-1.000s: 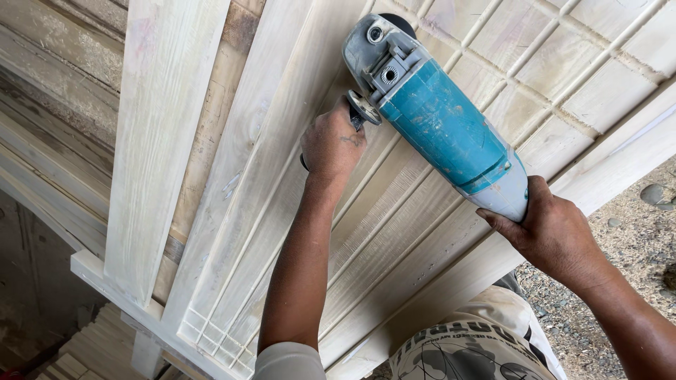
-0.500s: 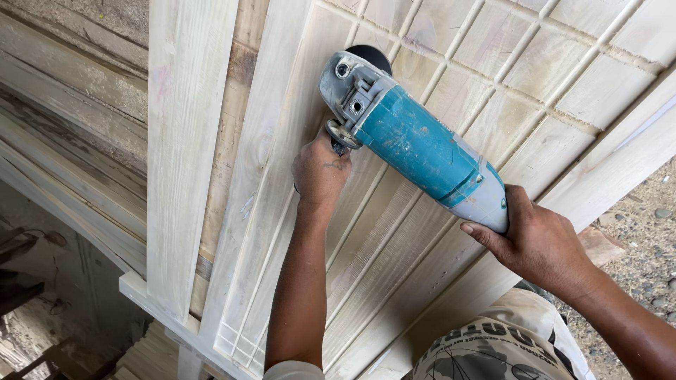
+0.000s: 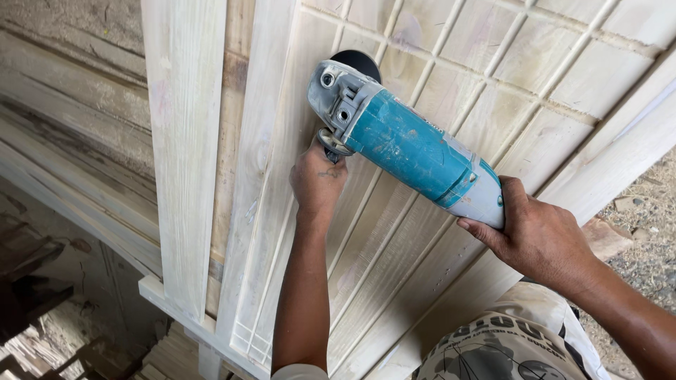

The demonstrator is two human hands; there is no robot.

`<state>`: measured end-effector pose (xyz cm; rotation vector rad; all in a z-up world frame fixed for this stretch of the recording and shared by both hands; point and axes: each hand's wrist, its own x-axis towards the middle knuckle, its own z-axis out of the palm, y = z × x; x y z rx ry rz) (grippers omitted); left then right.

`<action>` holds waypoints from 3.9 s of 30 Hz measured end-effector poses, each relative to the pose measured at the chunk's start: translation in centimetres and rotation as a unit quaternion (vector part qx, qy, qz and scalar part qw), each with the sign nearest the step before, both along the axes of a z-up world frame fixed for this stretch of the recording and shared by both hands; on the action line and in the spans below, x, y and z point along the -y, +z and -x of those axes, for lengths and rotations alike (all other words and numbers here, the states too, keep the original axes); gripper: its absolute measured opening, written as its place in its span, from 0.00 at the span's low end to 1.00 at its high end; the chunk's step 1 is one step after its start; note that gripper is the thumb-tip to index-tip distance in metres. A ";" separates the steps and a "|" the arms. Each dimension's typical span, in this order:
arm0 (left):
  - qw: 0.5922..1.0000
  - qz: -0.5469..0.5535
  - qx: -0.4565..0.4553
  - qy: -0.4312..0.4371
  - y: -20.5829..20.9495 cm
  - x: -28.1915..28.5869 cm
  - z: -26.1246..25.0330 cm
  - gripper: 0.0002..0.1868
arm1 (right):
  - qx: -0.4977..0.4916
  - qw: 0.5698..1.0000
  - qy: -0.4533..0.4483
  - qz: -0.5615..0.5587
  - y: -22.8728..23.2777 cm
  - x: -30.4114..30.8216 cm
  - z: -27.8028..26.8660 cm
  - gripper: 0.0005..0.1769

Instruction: The person sands the surface of a wooden door using an angle grinder, moving the tool across the wooden panels and recessed grooves.

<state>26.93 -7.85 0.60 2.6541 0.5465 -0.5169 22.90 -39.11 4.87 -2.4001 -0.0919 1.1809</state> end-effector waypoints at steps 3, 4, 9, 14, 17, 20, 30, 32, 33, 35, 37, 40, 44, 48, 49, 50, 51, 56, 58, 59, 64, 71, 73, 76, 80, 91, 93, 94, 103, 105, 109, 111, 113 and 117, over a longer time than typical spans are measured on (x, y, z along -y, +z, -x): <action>1.000 -0.001 0.007 0.004 -0.2 -0.2 -0.6 0.11 | -0.013 0.999 0.019 0.024 -0.1 -0.2 0.0 0.46; 1.000 0.002 0.002 0.001 -0.3 0.0 -1.1 0.11 | -0.006 0.999 0.021 0.034 -0.2 0.0 -0.3 0.47; 0.999 0.012 0.026 -0.027 -0.6 0.7 -4.1 0.11 | -0.001 0.998 -0.002 0.057 -0.6 0.9 -1.9 0.48; 1.000 0.007 0.015 -0.018 -0.9 -0.2 -3.2 0.12 | 0.000 0.999 0.010 0.039 -0.6 0.3 -1.8 0.44; 1.000 -0.005 0.005 0.012 -0.8 -1.3 -0.8 0.12 | -0.010 0.999 0.030 0.018 -0.5 -0.7 -1.5 0.43; 0.999 -0.001 0.009 0.033 -0.7 -2.1 0.9 0.14 | -0.024 0.999 0.044 0.017 -0.5 -1.4 -1.1 0.42; 1.000 0.010 0.018 -0.010 -1.4 -1.5 -3.7 0.14 | 0.040 0.997 0.021 0.059 -1.6 -0.6 -1.7 0.45; 0.999 0.016 0.019 -0.022 -1.4 -1.0 -4.5 0.13 | 0.048 0.997 0.021 0.063 -1.8 0.0 -1.9 0.43; 0.999 0.017 0.018 -0.027 -1.4 -0.8 -5.0 0.13 | 0.056 0.996 0.020 0.065 -1.8 0.1 -2.0 0.43; 0.999 0.011 0.022 -0.025 -1.1 -0.8 -5.3 0.14 | 0.044 0.996 0.021 0.070 -1.4 0.0 -2.0 0.42; 1.000 0.001 0.023 -0.013 -0.7 -1.1 -4.4 0.16 | 0.037 0.996 0.028 0.071 -1.2 -0.6 -2.5 0.42; 1.000 0.008 0.004 0.022 -0.8 -2.9 -1.8 0.15 | 0.016 0.997 0.049 0.061 -1.3 -1.8 -2.0 0.43; 0.998 0.004 -0.008 0.059 -1.1 -4.3 1.8 0.14 | 0.010 0.997 0.072 0.032 -1.5 -3.2 -0.9 0.43; 0.997 0.009 -0.003 0.080 -0.5 -3.6 4.7 0.15 | -0.005 0.995 0.096 0.024 -1.3 -2.6 0.9 0.41; 0.996 0.010 0.000 0.087 -0.4 -3.3 5.1 0.16 | 0.000 0.996 0.090 0.025 -1.3 -2.3 1.3 0.42; 0.997 0.013 -0.005 0.079 -0.6 -3.1 4.9 0.14 | 0.005 0.996 0.083 0.025 -1.4 -2.0 1.6 0.42; 0.997 0.016 -0.014 0.074 -0.7 -2.8 5.0 0.12 | 0.005 0.996 0.080 0.025 -1.4 -1.6 2.0 0.43; 0.999 0.022 0.009 0.033 -1.2 -1.4 2.9 0.14 | 0.028 0.993 0.088 0.076 -2.2 0.5 2.1 0.43; 0.999 0.038 0.032 0.020 -1.1 -1.2 2.1 0.18 | 0.037 0.992 0.094 0.082 -2.7 1.0 2.2 0.43; 0.999 0.035 0.022 0.016 -1.1 -1.1 2.2 0.17 | 0.045 0.991 0.099 0.079 -2.8 1.5 2.3 0.42; 0.999 0.030 -0.010 0.034 -0.7 -1.5 4.3 0.17 | 0.032 0.991 0.096 0.093 -3.1 1.1 4.0 0.41; 0.996 0.032 -0.021 0.077 -0.1 -3.9 12.4 0.15 | 0.039 0.992 0.113 0.028 -3.1 -1.4 9.3 0.43; 0.995 0.044 -0.017 0.089 0.1 -4.9 14.9 0.16 | 0.026 0.991 0.124 0.029 -3.0 -2.4 10.6 0.43; 0.992 0.044 -0.024 0.117 0.4 -6.6 18.6 0.17 | 0.015 0.989 0.144 0.036 -3.0 -4.2 12.5 0.43; 0.987 0.031 -0.041 0.154 0.2 -8.8 23.7 0.16 | 0.017 0.985 0.168 0.012 -3.1 -6.8 15.6 0.43; 0.972 0.009 -0.003 0.234 -0.6 -13.1 36.2 0.15 | 0.022 0.972 0.232 -0.043 -2.6 -12.9 22.0 0.40; 0.972 0.013 -0.006 0.234 -0.6 -13.2 36.3 0.15 | 0.011 0.970 0.241 -0.026 -2.8 -13.2 22.1 0.38; 0.972 0.014 -0.008 0.235 -0.6 -13.1 36.1 0.15 | 0.021 0.971 0.235 -0.032 -2.8 -13.0 22.0 0.38; 0.980 0.062 0.020 0.188 -1.5 -10.4 28.7 0.15 | 0.088 0.977 0.195 -0.018 -3.1 -8.1 18.0 0.35; 0.984 0.063 0.021 0.163 -2.0 -9.7 26.9 0.12 | 0.086 0.984 0.150 -0.051 -2.7 -6.8 17.1 0.32; 0.986 0.073 0.054 0.137 -3.3 -8.2 24.2 0.07 | 0.086 0.989 0.118 -0.025 -2.5 -5.4 16.5 0.32; 0.984 0.078 0.073 0.140 -3.4 -8.3 24.5 0.06 | 0.093 0.986 0.135 0.025 -2.4 -5.4 16.5 0.32; 0.982 0.081 0.092 0.146 -3.2 -8.4 25.7 0.07 | 0.073 0.990 0.118 0.007 -2.3 -6.1 17.0 0.31; 0.983 0.057 0.055 0.165 -2.6 -10.6 30.2 0.08 | 0.056 0.988 0.136 -0.039 -2.4 -8.6 19.4 0.32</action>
